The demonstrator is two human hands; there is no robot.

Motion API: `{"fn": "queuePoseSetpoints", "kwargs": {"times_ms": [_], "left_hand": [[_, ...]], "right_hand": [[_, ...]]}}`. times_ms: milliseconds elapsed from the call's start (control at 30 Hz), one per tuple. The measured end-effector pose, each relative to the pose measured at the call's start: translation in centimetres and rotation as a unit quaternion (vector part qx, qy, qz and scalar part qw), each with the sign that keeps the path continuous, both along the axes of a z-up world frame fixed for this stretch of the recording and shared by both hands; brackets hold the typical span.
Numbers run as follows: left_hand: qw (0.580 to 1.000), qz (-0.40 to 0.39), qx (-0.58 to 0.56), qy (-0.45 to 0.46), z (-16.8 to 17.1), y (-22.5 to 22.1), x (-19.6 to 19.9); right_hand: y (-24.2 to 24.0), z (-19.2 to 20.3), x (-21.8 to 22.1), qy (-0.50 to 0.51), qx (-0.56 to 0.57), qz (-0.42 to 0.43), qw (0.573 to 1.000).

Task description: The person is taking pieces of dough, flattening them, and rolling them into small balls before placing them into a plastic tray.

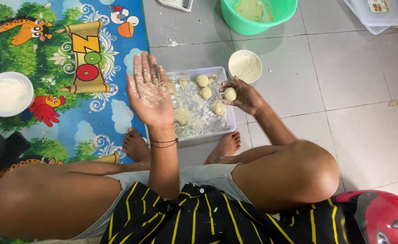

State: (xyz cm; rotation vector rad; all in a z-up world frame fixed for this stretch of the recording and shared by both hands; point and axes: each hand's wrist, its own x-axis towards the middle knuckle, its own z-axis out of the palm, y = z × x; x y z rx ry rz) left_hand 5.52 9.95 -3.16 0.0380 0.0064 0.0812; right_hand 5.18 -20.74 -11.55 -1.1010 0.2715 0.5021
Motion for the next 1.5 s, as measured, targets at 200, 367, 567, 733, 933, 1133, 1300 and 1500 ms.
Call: {"fn": "queuePoseSetpoints", "kwargs": {"times_ms": [200, 367, 567, 733, 933, 1133, 1300, 1500], "left_hand": [[0.999, 0.017, 0.024, 0.026, -0.3, 0.7, 0.2], [0.999, 0.009, 0.023, 0.023, -0.6, 0.6, 0.2], [0.999, 0.010, 0.020, 0.023, -0.4, 1.0, 0.0], [1.000, 0.010, 0.013, 0.025, -0.8, 1.4, 0.3], [1.000, 0.013, -0.004, 0.020, -1.0, 2.1, 0.2], [0.999, 0.031, -0.004, 0.038, -1.3, 2.8, 0.5], [0.999, 0.037, -0.007, 0.033, -1.2, 3.2, 0.4], [0.998, 0.039, -0.001, 0.044, -1.4, 3.3, 0.5]], "right_hand": [[1.5, -8.7, -2.2, 0.108, 0.126, -0.094, 0.982], [1.4, -11.7, -3.1, 0.105, 0.080, -0.110, 0.985], [2.2, -9.1, -2.6, 0.056, -0.041, -0.093, 0.993], [1.5, -9.5, -0.8, 0.054, -0.038, -0.138, 0.988], [1.0, -6.7, -0.4, -0.018, -0.106, -0.102, 0.989], [2.1, -5.7, -2.7, -0.158, -0.487, 0.145, 0.847], [1.5, -7.3, -4.3, -0.281, -0.595, 0.209, 0.724], [0.4, -5.9, -3.9, -0.243, -0.631, 0.153, 0.721]]}}
